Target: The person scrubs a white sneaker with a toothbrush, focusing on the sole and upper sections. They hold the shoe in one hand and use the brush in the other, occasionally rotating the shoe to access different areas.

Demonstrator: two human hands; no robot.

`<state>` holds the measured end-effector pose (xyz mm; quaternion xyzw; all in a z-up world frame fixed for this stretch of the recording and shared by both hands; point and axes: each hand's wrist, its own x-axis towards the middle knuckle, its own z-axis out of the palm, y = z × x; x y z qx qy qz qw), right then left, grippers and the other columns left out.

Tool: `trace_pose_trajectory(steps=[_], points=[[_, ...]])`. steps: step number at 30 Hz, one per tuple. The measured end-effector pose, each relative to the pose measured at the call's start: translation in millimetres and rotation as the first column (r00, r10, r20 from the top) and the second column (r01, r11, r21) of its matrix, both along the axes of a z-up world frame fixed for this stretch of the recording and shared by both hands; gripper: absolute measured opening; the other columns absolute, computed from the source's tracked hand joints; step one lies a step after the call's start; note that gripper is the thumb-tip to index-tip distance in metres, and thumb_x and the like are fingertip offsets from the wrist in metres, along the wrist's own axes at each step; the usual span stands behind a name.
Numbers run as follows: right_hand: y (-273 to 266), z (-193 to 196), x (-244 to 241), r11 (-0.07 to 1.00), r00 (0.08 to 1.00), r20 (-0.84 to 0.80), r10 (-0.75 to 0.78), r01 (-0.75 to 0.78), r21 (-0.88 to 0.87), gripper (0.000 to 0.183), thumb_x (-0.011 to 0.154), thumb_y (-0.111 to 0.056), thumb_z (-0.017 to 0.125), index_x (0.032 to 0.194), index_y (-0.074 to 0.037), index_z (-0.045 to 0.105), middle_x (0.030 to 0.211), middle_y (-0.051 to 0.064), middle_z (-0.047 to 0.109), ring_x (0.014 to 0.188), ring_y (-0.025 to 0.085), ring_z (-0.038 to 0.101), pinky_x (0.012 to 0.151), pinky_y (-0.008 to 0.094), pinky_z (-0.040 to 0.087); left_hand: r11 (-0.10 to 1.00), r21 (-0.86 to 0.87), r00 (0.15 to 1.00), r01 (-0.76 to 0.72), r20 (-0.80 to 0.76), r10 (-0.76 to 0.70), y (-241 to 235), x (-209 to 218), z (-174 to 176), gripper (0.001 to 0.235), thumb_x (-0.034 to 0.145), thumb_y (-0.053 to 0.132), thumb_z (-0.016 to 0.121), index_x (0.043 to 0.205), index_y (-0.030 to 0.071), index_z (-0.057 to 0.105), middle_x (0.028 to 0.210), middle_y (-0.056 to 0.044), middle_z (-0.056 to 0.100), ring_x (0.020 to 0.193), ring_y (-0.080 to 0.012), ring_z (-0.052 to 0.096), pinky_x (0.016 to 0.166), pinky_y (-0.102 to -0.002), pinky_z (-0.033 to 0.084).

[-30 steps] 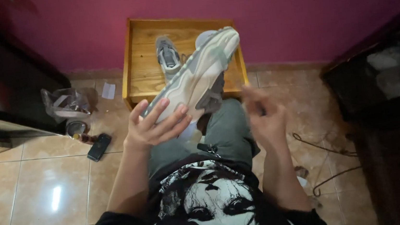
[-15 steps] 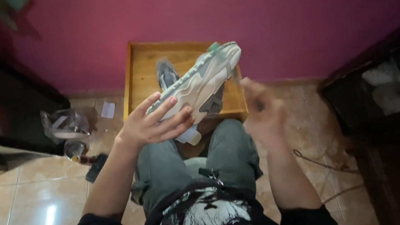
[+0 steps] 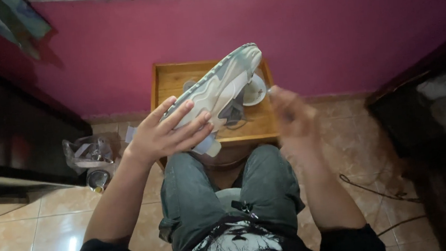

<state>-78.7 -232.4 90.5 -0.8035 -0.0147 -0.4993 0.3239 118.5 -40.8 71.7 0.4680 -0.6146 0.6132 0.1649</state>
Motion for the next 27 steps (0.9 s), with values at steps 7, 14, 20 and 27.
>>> trace_pose_trajectory(steps=[7,14,20,27], points=[[-37,-24,2,0.96,0.948,-0.263,-0.177,0.225,0.168,0.023,0.107,-0.03,0.063,0.119,-0.016,0.077,0.079,0.007,0.069,0.062,0.02,0.06,0.074,0.033,0.051,1.0,-0.007,1.0,0.01,-0.017,-0.01,0,8,10,0.03,0.107,0.01,0.055,0.116,0.028,0.078,0.125,0.006,0.076,0.11,-0.0227,0.072,0.093,-0.044,0.065],[-48,-33,14,0.969,0.941,-0.232,-0.248,0.246,-0.04,0.006,0.095,-0.023,0.073,0.1,-0.021,0.075,0.072,0.01,0.07,0.067,0.03,0.068,0.072,0.039,0.051,1.0,-0.009,1.0,-0.002,-0.016,0.002,1,12,14,0.031,0.107,0.009,0.055,0.115,0.028,0.078,0.124,0.006,0.077,0.109,-0.0228,0.072,0.091,-0.044,0.066],[-34,-43,16,0.999,0.99,-0.14,-0.011,0.018,0.045,0.017,0.095,-0.02,0.07,0.108,-0.018,0.081,0.075,0.006,0.075,0.07,0.025,0.075,0.067,0.032,0.058,1.0,0.027,1.0,0.002,-0.022,-0.002,4,13,17,0.036,0.106,0.007,0.052,0.118,0.029,0.078,0.127,0.006,0.075,0.111,-0.0237,0.071,0.092,-0.046,0.065],[-37,-41,19,0.993,0.996,-0.059,0.074,-0.069,0.092,0.014,0.092,-0.009,0.072,0.101,-0.01,0.082,0.074,0.006,0.076,0.049,0.019,0.063,0.051,0.028,0.052,0.999,0.008,0.998,0.036,-0.059,-0.035,0,11,21,0.037,0.107,0.005,0.053,0.117,0.029,0.079,0.126,0.006,0.076,0.109,-0.0239,0.073,0.093,-0.047,0.064]])
